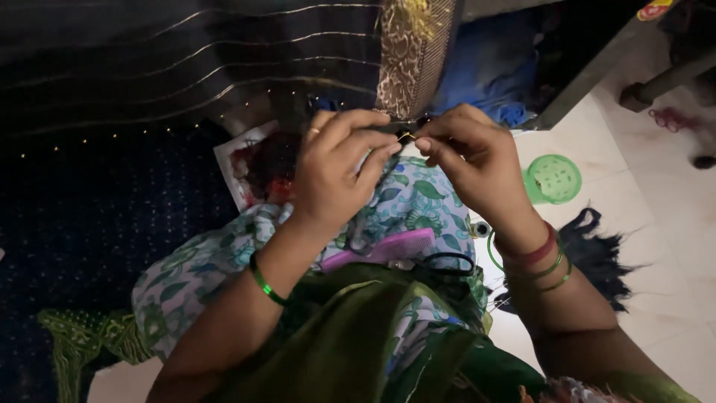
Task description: Tying hair to a base to create a wig or hair extension.
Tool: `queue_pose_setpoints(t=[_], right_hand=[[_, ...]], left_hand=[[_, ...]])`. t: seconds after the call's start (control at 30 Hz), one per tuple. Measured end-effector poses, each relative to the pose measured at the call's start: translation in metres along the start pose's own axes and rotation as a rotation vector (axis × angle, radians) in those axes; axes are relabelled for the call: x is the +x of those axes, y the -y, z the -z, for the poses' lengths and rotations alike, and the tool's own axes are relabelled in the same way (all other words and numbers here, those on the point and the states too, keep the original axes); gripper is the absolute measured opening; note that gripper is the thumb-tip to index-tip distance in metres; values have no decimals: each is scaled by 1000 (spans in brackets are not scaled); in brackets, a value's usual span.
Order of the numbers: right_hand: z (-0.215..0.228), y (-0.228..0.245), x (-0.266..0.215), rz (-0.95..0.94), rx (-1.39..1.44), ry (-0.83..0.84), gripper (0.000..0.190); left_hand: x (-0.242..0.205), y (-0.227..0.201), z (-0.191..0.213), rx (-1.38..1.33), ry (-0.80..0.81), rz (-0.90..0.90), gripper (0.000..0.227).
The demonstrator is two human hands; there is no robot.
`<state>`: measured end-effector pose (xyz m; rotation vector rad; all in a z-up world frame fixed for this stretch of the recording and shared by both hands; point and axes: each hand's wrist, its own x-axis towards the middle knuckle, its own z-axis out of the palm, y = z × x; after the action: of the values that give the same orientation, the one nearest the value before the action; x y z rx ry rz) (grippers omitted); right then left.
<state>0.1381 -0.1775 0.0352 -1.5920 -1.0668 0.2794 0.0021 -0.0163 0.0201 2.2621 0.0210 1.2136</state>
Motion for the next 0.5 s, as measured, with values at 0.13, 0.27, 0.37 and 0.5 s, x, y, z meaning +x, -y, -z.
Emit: queue_pose_setpoints(t=[0.13,0.27,0.37,0.5], right_hand=[[-4,12,0,104,-239,-1,9],[-7,16,2,240,-339,-26,20],[-8,13,4,265,-371,-28,26],[-7,9,4,272,-385,-30,22]], left_hand=[[2,1,-4,-140,-34,52,7],[11,3,-12,-124,-28,68,7],[13,5,-19,-19,-70,75,7],[11,12,-24,-102,-59,159,11]])
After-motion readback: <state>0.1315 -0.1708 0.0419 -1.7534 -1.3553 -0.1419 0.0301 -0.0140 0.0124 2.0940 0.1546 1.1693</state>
